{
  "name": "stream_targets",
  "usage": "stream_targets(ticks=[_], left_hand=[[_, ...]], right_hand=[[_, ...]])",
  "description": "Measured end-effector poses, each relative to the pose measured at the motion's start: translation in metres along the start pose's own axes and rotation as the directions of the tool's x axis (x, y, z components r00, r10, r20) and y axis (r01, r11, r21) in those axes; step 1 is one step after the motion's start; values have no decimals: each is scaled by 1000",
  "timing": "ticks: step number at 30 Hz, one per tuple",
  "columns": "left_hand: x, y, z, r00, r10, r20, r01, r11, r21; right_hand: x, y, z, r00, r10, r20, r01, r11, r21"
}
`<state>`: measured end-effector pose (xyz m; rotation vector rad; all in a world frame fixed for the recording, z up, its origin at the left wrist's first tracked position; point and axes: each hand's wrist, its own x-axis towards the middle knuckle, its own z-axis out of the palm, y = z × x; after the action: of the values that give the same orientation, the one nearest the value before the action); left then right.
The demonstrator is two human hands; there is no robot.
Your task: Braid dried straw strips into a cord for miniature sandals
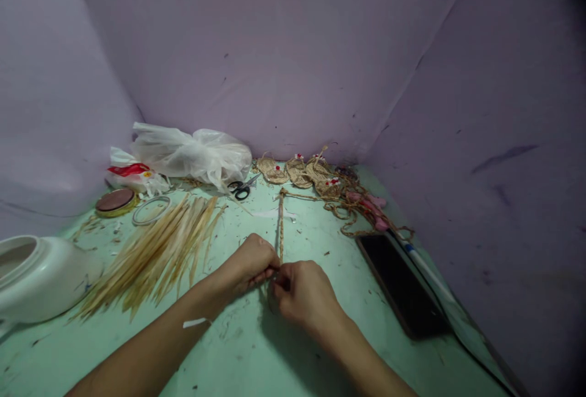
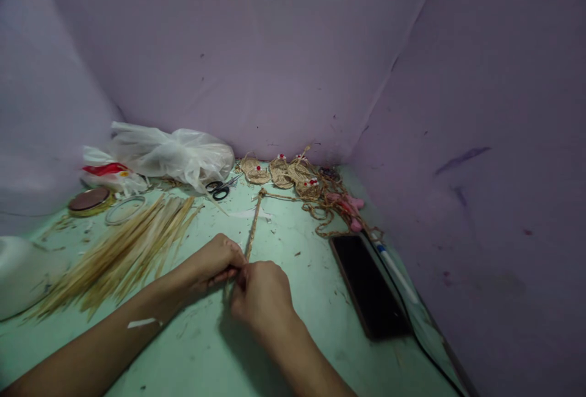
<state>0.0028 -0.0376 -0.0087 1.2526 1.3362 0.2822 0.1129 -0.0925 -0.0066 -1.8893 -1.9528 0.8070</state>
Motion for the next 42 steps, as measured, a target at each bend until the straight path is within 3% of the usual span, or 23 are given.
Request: stream_targets(ticks=[3, 7, 9, 10, 12, 14, 18, 22, 25, 28, 30, 32, 33, 36, 38, 39, 40, 42], left_hand=[[0, 0, -5, 997, 9, 75, -6, 999, -31], [0, 2, -10, 996, 35, 86, -27, 996, -88], [0, 3, -12, 995, 35, 96, -24, 993, -117], [0, 3, -13, 995, 32, 99, -20, 992, -125], [1, 2, -13, 995, 32, 97, -19, 991, -129], [2, 0, -11, 994, 48, 100, -36, 993, -116], [4, -5, -7, 987, 123, 105, -121, 992, -23], [5, -9, -6, 975, 210, 73, -221, 953, 206], [0, -5, -15, 971, 212, 108, -238, 891, 387], [-8, 7, -38, 974, 162, 161, -219, 856, 467], [-12, 13, -60, 973, 199, 116, -231, 845, 483], [-13, 15, -86, 962, 264, -74, -199, 857, 475], [-13, 14, -100, 935, 297, -193, -171, 856, 489], [-13, 5, -138, 785, 375, -493, -48, 831, 554], [-13, -2, -153, 697, 391, -601, 29, 822, 569], [-12, -5, -156, 679, 386, -625, 54, 822, 566], [-9, -8, -156, 678, 373, -633, 72, 823, 563], [-2, -11, -147, 718, 342, -606, 91, 817, 569]], right_hand=[[0, 2, 0, 999, -37, 7, 37, 999, -7], [13, 20, -7, 1000, -18, 9, 15, 965, 262], [21, 27, -10, 995, 91, -30, -64, 861, 504], [24, 29, -10, 989, 148, 4, -119, 775, 620], [27, 29, -9, 971, 172, 169, -238, 593, 769], [27, 26, -5, 949, 114, 293, -309, 502, 807], [26, 27, 4, 962, 135, 238, -272, 575, 772], [31, 33, 11, 976, 144, 166, -220, 653, 725], [32, 34, 13, 978, 131, 163, -209, 630, 748], [31, 30, 11, 974, 146, 175, -228, 596, 770], [29, 27, 9, 969, 163, 187, -248, 593, 766], [28, 24, 7, 967, 164, 194, -254, 602, 757], [27, 24, 7, 966, 163, 199, -258, 611, 749], [26, 23, 6, 961, 174, 217, -278, 635, 721], [26, 23, 6, 952, 189, 240, -305, 638, 707], [26, 23, 7, 949, 192, 248, -313, 636, 705], [27, 23, 7, 947, 193, 256, -319, 634, 704], [27, 23, 7, 945, 193, 264, -325, 633, 702]])
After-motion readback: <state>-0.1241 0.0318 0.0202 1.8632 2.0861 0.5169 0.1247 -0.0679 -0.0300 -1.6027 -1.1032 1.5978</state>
